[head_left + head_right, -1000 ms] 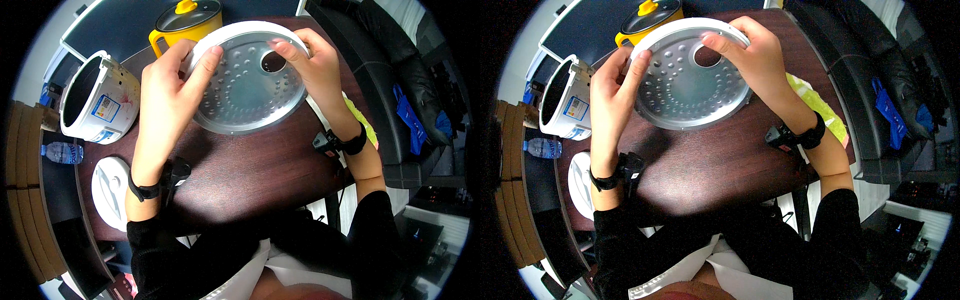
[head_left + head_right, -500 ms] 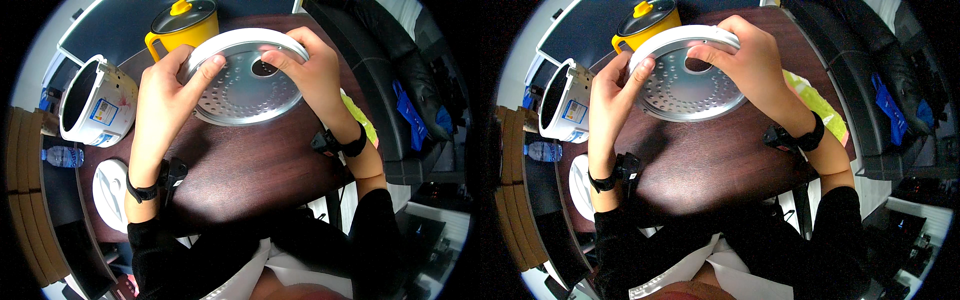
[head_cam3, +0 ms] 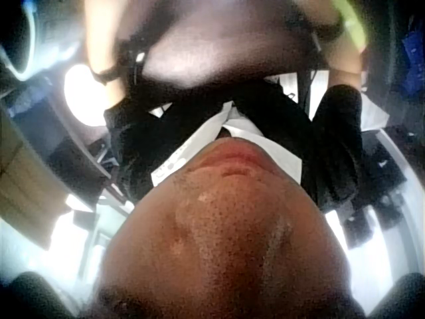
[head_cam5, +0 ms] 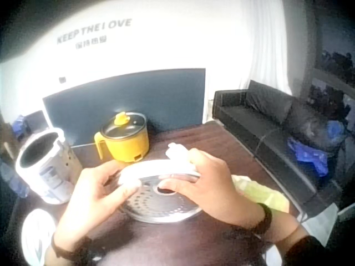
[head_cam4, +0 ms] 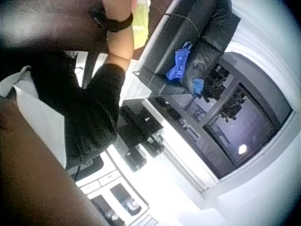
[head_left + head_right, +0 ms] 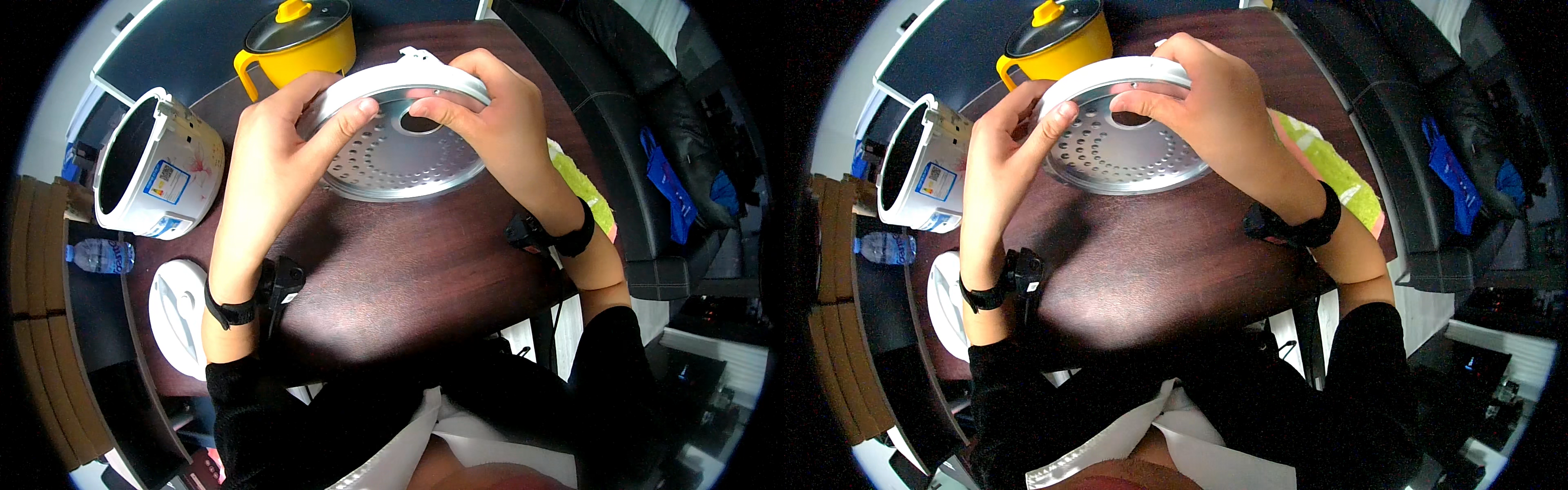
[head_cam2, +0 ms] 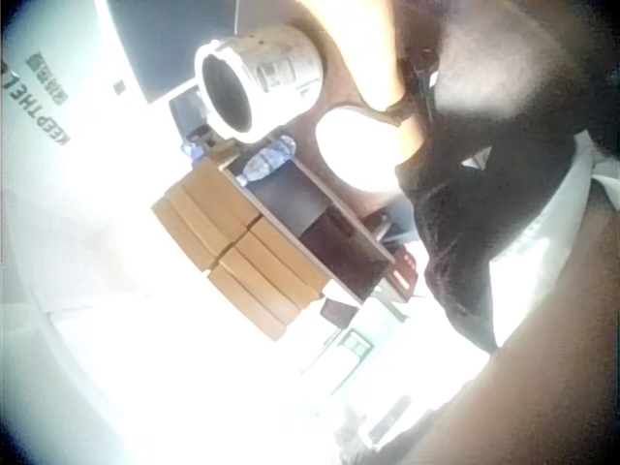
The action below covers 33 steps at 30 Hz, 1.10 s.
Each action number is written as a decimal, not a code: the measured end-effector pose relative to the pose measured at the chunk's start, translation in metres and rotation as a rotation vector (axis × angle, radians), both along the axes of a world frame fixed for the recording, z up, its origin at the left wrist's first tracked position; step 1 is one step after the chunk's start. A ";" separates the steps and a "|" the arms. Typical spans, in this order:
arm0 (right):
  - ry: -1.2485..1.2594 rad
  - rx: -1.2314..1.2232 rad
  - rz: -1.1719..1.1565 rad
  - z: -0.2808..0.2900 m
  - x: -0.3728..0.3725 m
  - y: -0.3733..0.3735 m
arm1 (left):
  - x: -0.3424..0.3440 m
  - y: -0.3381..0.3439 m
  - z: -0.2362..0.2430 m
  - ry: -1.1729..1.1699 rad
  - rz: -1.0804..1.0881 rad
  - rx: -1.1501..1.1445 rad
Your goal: The person manipulates a circular metal steamer tray, repeatedly pressing and prying its rim with fingers and a screwdriver. The person rotates the tray and works on different sections of the rim, occasionally flipping the tray over.
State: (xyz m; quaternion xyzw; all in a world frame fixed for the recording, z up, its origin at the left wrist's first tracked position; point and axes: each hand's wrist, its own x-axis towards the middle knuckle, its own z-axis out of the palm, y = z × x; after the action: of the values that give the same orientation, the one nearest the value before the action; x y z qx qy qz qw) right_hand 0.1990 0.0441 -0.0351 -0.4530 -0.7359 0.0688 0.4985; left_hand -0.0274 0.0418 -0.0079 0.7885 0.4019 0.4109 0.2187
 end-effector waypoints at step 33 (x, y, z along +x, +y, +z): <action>-0.039 0.102 0.199 0.004 -0.001 0.002 | -0.003 -0.004 0.009 0.196 -0.029 0.119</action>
State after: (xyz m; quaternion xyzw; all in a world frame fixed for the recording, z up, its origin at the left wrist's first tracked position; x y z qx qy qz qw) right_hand 0.1979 0.0466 -0.0310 -0.3531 -0.7893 0.0717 0.4972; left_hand -0.0309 0.0375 0.0008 0.8424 0.3847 0.3516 0.1370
